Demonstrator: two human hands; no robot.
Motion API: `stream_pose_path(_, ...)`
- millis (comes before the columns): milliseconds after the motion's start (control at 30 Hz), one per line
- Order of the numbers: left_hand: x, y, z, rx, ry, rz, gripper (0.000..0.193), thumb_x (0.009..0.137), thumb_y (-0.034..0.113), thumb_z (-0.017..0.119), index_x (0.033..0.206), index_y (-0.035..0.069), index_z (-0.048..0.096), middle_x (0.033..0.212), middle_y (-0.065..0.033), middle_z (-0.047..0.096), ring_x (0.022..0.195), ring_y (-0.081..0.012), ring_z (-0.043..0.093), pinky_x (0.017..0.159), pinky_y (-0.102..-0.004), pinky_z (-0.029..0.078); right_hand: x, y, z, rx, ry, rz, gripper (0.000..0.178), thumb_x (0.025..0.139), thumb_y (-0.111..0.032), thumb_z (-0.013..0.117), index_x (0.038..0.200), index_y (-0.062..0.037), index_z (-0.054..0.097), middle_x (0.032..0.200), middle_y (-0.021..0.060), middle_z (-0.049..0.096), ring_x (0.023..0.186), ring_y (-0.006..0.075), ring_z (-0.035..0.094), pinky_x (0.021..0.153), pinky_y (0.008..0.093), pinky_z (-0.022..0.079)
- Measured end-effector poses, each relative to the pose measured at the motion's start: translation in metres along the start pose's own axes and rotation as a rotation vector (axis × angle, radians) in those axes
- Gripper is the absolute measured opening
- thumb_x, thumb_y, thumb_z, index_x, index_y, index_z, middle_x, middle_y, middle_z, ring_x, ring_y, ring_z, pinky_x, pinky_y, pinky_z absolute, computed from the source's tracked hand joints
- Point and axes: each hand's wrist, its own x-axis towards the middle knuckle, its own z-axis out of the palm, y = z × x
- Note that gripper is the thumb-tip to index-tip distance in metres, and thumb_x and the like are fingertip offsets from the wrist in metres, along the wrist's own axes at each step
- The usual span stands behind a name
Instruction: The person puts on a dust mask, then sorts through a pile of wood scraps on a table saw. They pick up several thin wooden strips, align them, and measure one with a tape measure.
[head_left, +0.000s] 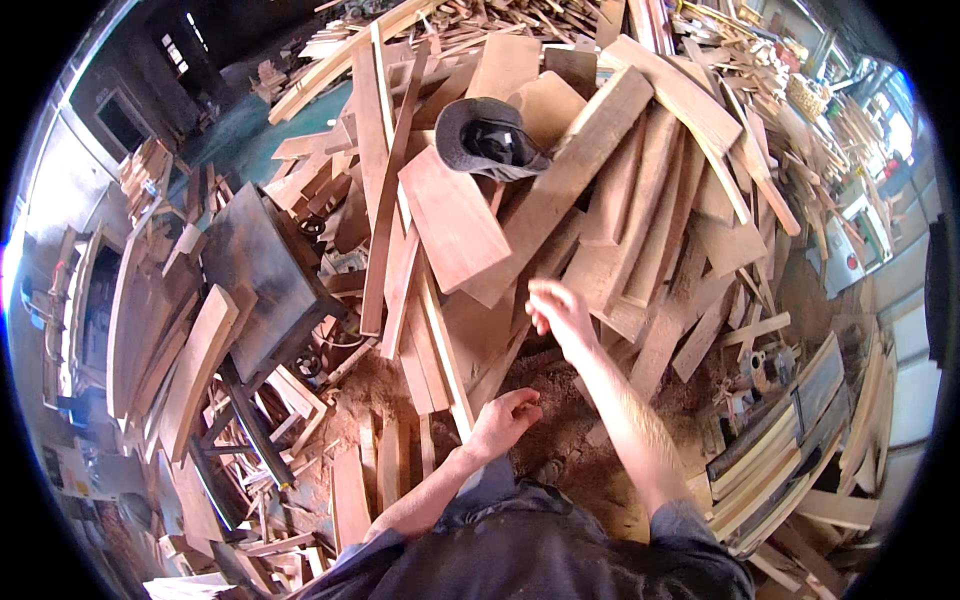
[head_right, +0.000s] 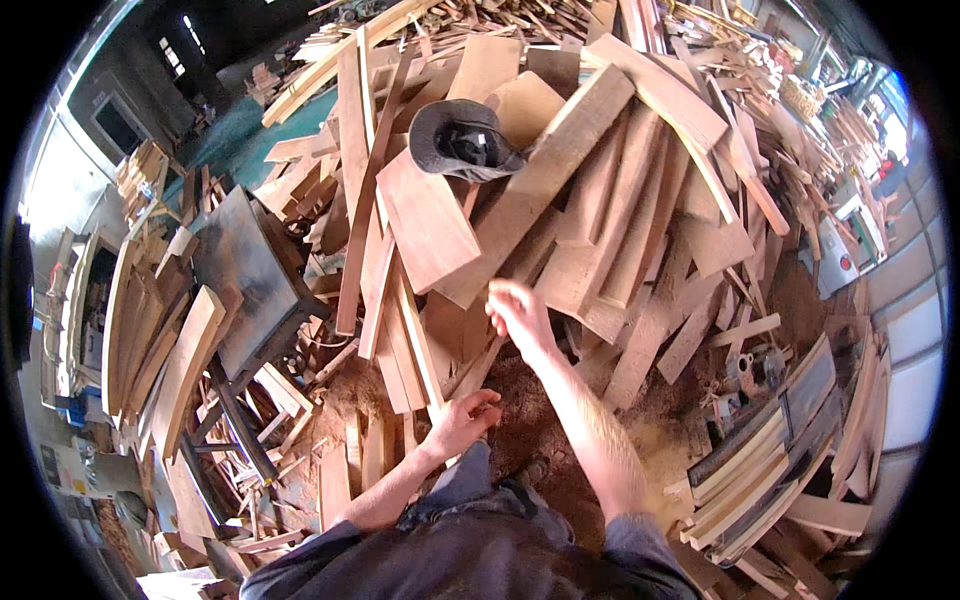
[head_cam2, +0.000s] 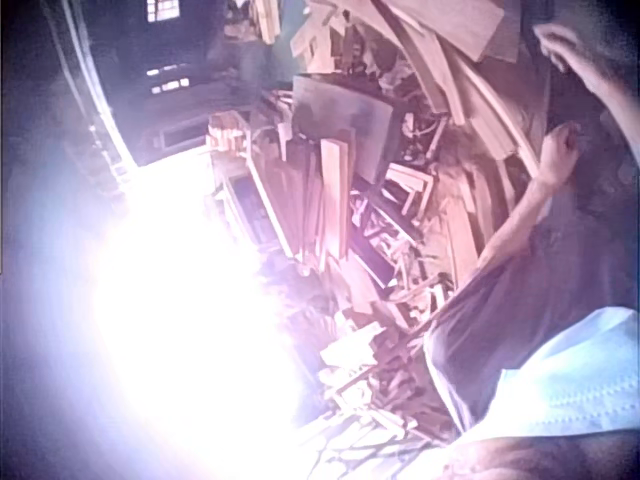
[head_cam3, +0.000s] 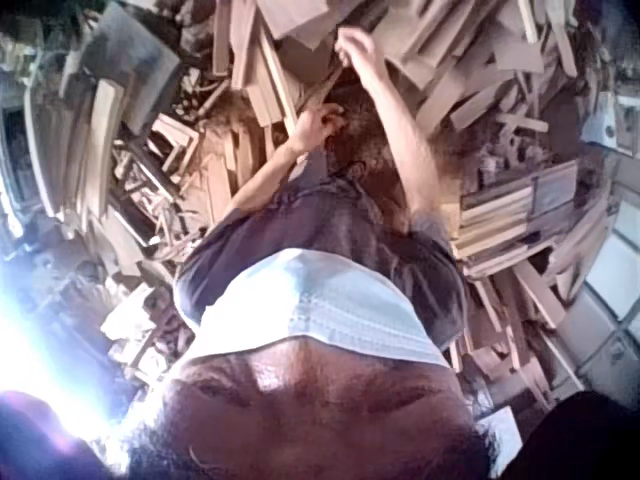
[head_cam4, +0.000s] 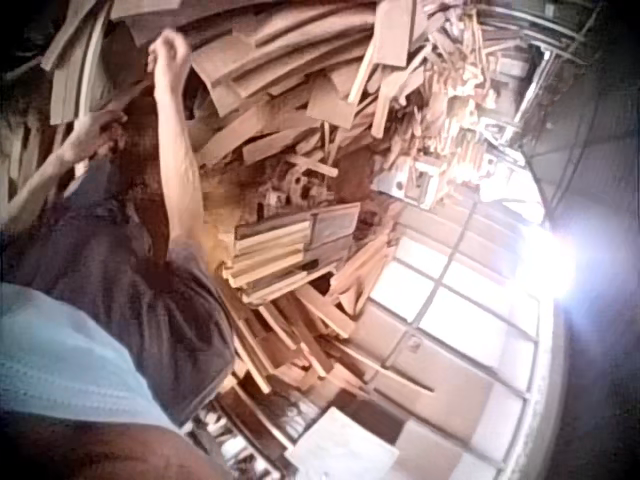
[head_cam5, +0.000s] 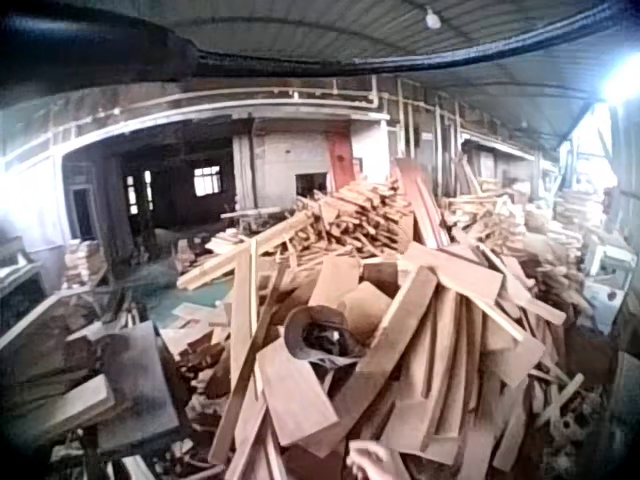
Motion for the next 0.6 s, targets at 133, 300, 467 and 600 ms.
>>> stream_pose_path(133,0.016,-0.009,-0.055,-0.110,0.172,0.072,0.037,0.097,0.017,0.071,0.128,-0.001,0.064,0.105,-0.0154,0.073,0.099,-0.0214,0.071,0.085,-0.0347,0.056,0.158,-0.018,0.023,-0.105,0.069,-0.072,0.071,0.098,-0.018,0.068,0.157,-0.0036,0.031,0.089,0.0068,0.067,0.067,0.0106,0.062,0.055,0.0239,0.054)
stream_pose_path(300,-0.016,-0.066,-0.117,-0.434,0.360,-0.193,0.029,0.097,0.012,0.070,0.123,0.000,0.065,0.104,-0.0054,0.069,0.099,-0.0108,0.065,0.088,-0.0273,0.052,0.288,-0.019,0.031,-0.111,0.174,0.026,0.095,0.095,-0.035,0.071,0.165,-0.0206,0.008,0.123,0.0086,0.061,0.082,0.0155,0.064,0.065,0.0304,0.057)
stream_pose_path(467,-0.051,-0.111,-0.157,-0.366,0.494,-0.263,0.015,0.094,0.007,0.071,0.107,0.000,0.068,0.083,0.0041,0.054,0.077,-0.0060,0.050,0.070,-0.0241,0.044,0.350,-0.017,0.039,-0.066,0.376,-0.108,0.030,0.096,-0.028,0.071,0.110,-0.0011,0.070,0.088,0.0033,0.068,0.069,0.0114,0.062,0.059,0.0275,0.056)
stream_pose_path(600,-0.040,-0.135,-0.172,-0.363,0.454,-0.227,0.019,0.093,0.007,0.070,0.111,0.000,0.067,0.083,0.0061,0.052,0.077,-0.0050,0.048,0.068,-0.0215,0.040,0.334,-0.111,0.024,-0.022,0.375,-0.389,0.021,0.092,-0.013,0.073,0.107,0.0007,0.071,0.089,0.0075,0.071,0.072,0.0156,0.069,0.065,0.0294,0.059)
